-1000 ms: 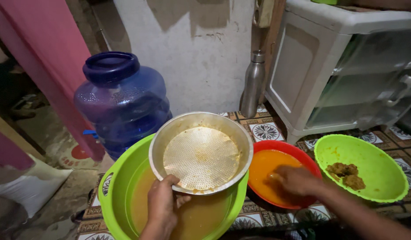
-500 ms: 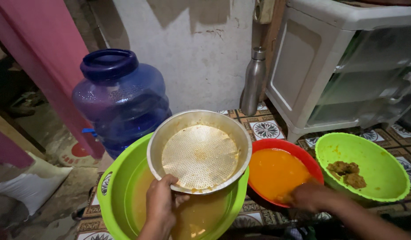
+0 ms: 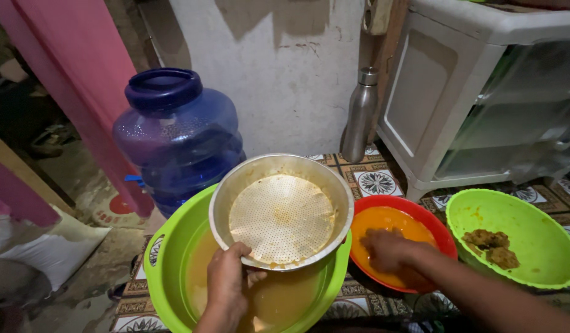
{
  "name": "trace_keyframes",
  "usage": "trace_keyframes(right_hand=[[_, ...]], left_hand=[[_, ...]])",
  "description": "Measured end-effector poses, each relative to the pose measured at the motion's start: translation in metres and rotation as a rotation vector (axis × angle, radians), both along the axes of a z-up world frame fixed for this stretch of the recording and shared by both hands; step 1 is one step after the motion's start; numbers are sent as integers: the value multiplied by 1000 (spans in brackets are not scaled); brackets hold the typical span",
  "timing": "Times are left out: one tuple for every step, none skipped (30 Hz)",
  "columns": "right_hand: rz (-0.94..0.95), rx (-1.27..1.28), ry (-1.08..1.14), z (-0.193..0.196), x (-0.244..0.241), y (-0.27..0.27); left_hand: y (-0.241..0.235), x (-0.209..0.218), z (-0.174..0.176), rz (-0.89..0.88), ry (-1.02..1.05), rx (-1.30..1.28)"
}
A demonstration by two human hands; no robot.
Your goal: The person pours a brownish liquid from a green bowl through a metal strainer into a larger green basin, then uses their hand to press the pulp against the strainer to extract more liquid. They repeat the process with an orange liquid from a red bowl, pressing the pulp to separate solids from the liquid.
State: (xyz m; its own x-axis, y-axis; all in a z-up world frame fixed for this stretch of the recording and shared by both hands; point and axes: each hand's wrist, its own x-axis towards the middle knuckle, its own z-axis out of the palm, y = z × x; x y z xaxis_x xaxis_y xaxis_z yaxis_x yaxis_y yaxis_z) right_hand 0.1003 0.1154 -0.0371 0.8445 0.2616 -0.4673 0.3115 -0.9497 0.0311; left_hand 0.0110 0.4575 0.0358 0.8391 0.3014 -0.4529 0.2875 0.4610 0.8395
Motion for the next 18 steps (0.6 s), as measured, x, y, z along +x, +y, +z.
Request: trace_keyframes(right_hand=[[-27, -20, -21, 1, 1, 0], [-75, -38, -9, 3, 3, -2], [-123, -57, 4, 4, 5, -6], [-172, -74, 16, 4, 7, -8], [-161, -100, 27, 2, 9, -12], [-152, -128, 38, 1, 12, -18], [-142, -155, 49, -3, 15, -24], [-195, -133, 63, -9, 16, -30], [-249, -111, 77, -16, 16, -38], [-301, -89, 91, -25, 18, -45], [-194, -120, 139, -34, 21, -51], [-87, -150, 185, -44, 23, -57], [20, -179, 230, -53, 24, -63], [130, -208, 275, -62, 24, -67], [241, -235, 319, -69, 24, -69], [354, -261, 361, -74, 23, -69], [316, -229, 320, -76, 22, -68], [278, -196, 278, -74, 20, -64]], left_hand=[[0, 0, 0, 1, 2, -1], [0, -1, 0, 2, 4, -1], [0, -1, 1, -2, 10, 3], [0, -1, 1, -7, 15, 8], [0, -2, 2, -12, 20, 12], [0, -2, 3, -17, 12, 8], [0, -3, 3, -22, 5, 5], [0, -3, 4, -26, -2, 1], [0, -3, 5, -25, 5, 6], [0, -3, 6, -22, 13, 12], [0, -3, 6, -20, 21, 18], [0, -4, 7, -24, 10, 15], [0, -4, 7, -28, -1, 12], [0, -5, 8, -30, -11, 8], [0, -6, 8, -30, -14, 5], [0, -6, 9, -29, -17, 2], [0, -6, 9, -28, -20, -1], [0, -7, 10, -28, -16, -2]])
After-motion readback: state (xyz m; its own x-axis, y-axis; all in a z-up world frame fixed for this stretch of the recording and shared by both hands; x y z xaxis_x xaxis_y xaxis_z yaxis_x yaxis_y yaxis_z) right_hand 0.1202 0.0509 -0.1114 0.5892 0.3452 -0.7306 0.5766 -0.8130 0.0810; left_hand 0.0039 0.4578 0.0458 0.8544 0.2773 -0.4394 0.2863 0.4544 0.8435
